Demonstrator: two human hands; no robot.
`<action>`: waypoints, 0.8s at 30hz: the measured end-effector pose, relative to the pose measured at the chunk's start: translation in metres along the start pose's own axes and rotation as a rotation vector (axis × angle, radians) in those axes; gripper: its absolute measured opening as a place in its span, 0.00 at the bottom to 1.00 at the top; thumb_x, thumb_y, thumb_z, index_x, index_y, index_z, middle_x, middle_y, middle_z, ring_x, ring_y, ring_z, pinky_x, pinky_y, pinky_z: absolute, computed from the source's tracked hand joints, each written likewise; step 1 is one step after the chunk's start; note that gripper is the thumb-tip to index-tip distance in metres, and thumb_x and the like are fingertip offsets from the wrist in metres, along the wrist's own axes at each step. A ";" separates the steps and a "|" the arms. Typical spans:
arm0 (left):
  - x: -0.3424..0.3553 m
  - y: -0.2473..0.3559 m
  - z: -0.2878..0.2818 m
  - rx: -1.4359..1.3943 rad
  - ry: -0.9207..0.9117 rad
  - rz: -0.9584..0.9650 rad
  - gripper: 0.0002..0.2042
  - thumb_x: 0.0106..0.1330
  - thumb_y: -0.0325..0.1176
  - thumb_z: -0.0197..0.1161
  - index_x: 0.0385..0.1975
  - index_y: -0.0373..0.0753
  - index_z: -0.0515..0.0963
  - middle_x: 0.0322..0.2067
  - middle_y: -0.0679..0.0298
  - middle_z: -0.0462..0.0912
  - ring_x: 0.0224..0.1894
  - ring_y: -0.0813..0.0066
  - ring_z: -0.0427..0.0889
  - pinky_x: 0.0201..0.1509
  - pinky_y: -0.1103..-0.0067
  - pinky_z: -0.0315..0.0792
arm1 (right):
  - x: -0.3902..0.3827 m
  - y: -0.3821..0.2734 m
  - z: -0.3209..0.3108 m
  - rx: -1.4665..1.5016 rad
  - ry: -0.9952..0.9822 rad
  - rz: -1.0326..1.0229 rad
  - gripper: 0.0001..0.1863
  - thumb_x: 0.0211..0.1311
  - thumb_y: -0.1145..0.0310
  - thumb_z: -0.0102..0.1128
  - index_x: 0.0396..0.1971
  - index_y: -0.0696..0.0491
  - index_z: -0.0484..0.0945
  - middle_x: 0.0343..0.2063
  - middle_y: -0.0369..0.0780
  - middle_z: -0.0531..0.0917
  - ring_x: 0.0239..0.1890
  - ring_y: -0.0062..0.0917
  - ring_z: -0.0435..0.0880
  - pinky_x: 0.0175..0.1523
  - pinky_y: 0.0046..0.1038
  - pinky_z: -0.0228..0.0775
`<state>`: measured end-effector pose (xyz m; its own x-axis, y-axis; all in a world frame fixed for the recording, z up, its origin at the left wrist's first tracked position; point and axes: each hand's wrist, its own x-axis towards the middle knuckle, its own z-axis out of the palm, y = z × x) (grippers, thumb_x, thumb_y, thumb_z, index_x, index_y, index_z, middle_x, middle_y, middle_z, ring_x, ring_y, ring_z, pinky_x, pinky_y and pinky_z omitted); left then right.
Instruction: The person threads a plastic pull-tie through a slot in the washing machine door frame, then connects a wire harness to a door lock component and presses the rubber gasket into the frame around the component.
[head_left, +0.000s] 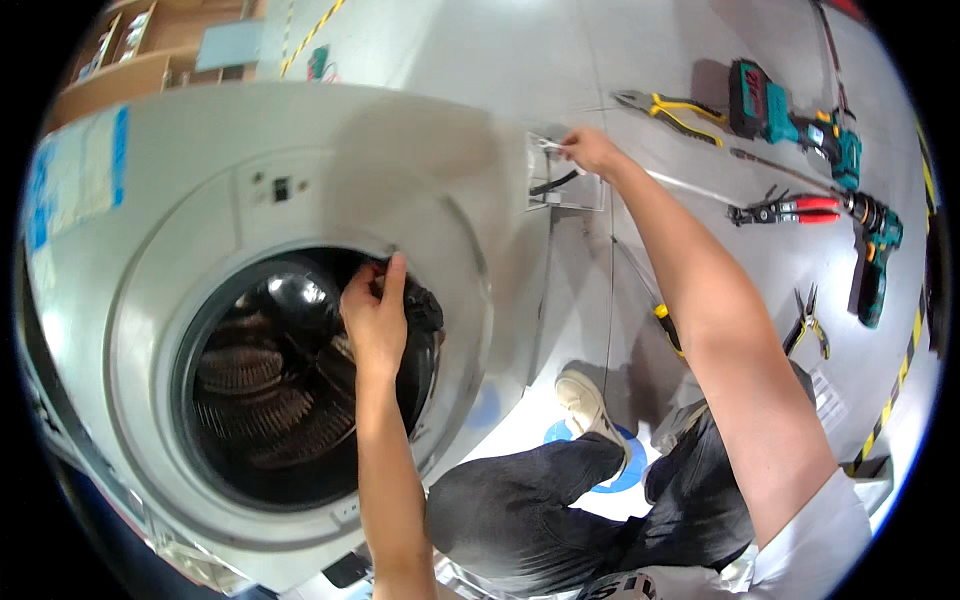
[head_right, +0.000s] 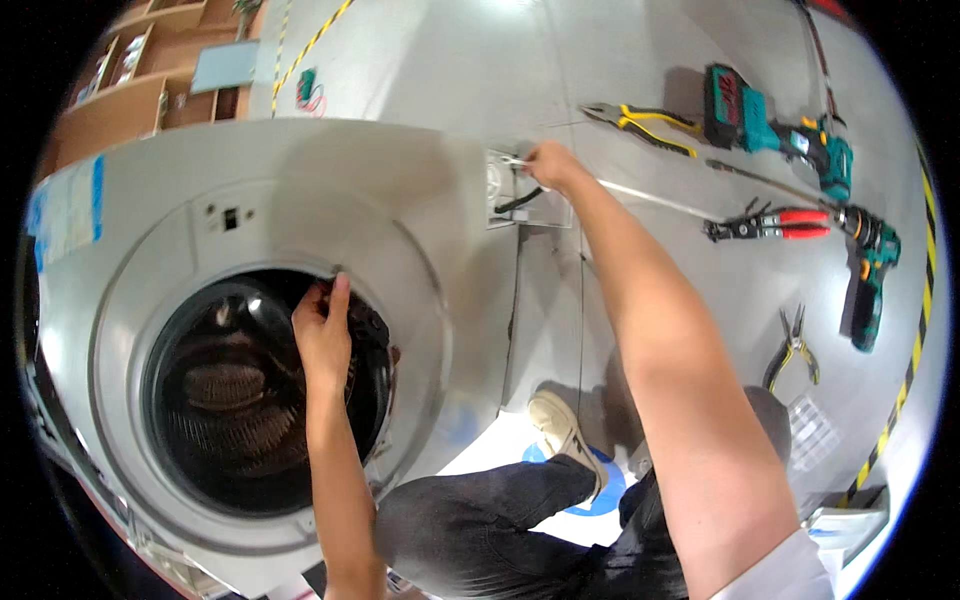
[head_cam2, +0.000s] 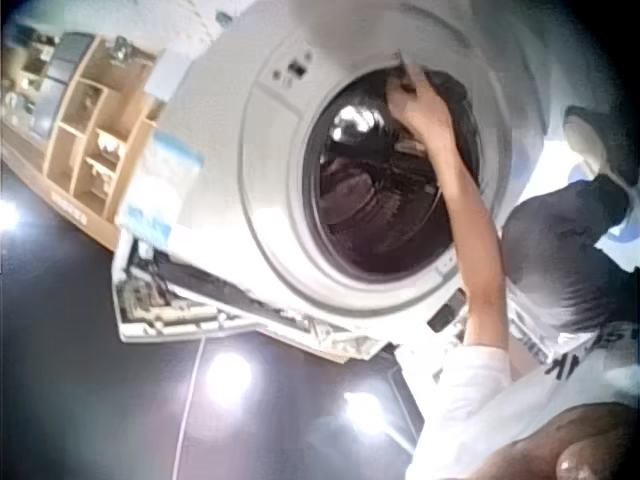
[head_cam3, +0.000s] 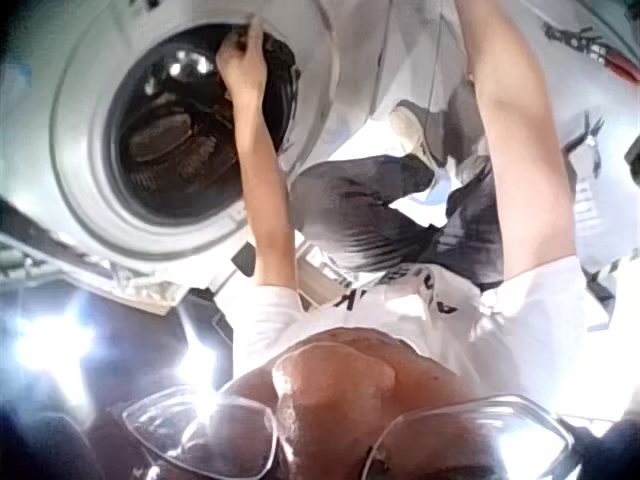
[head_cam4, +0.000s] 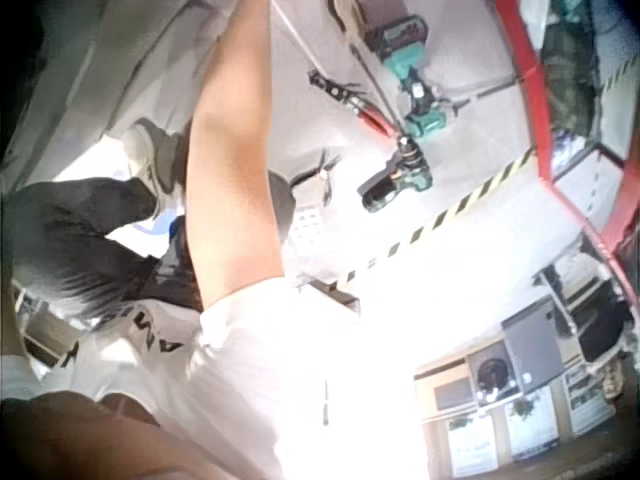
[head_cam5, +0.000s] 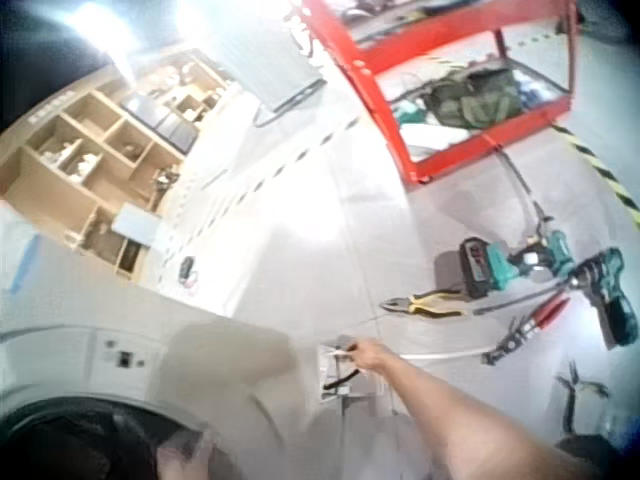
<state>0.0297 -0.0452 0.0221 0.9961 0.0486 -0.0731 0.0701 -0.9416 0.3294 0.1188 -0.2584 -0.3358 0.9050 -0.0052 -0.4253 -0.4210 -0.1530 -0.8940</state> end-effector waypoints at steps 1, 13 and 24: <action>-0.002 -0.009 -0.009 -0.205 0.031 0.009 0.14 0.64 0.37 0.62 0.32 0.28 0.78 0.25 0.65 0.77 0.28 0.78 0.71 0.34 0.82 0.65 | -0.007 -0.009 0.007 0.044 -0.033 0.020 0.12 0.54 0.66 0.61 0.37 0.54 0.84 0.29 0.44 0.85 0.30 0.28 0.83 0.38 0.31 0.72; 0.009 -0.030 -0.029 -0.284 0.043 -0.205 0.10 0.58 0.31 0.62 0.33 0.30 0.80 0.28 0.60 0.82 0.33 0.74 0.77 0.41 0.81 0.69 | -0.054 -0.058 0.002 0.186 -0.048 0.025 0.10 0.59 0.75 0.54 0.37 0.59 0.81 0.24 0.36 0.81 0.27 0.19 0.76 0.36 0.24 0.69; 0.009 -0.019 -0.020 -0.919 0.018 -0.174 0.13 0.65 0.27 0.56 0.48 0.30 0.73 0.43 0.61 0.78 0.45 0.71 0.76 0.53 0.77 0.66 | -0.047 -0.017 0.025 0.432 0.034 0.091 0.13 0.56 0.61 0.61 0.41 0.43 0.84 0.37 0.32 0.86 0.44 0.22 0.81 0.58 0.31 0.57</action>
<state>0.0386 -0.0208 0.0338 0.9678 0.1764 -0.1795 0.2251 -0.2876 0.9309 0.0823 -0.2312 -0.3038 0.8614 -0.0327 -0.5069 -0.4795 0.2764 -0.8328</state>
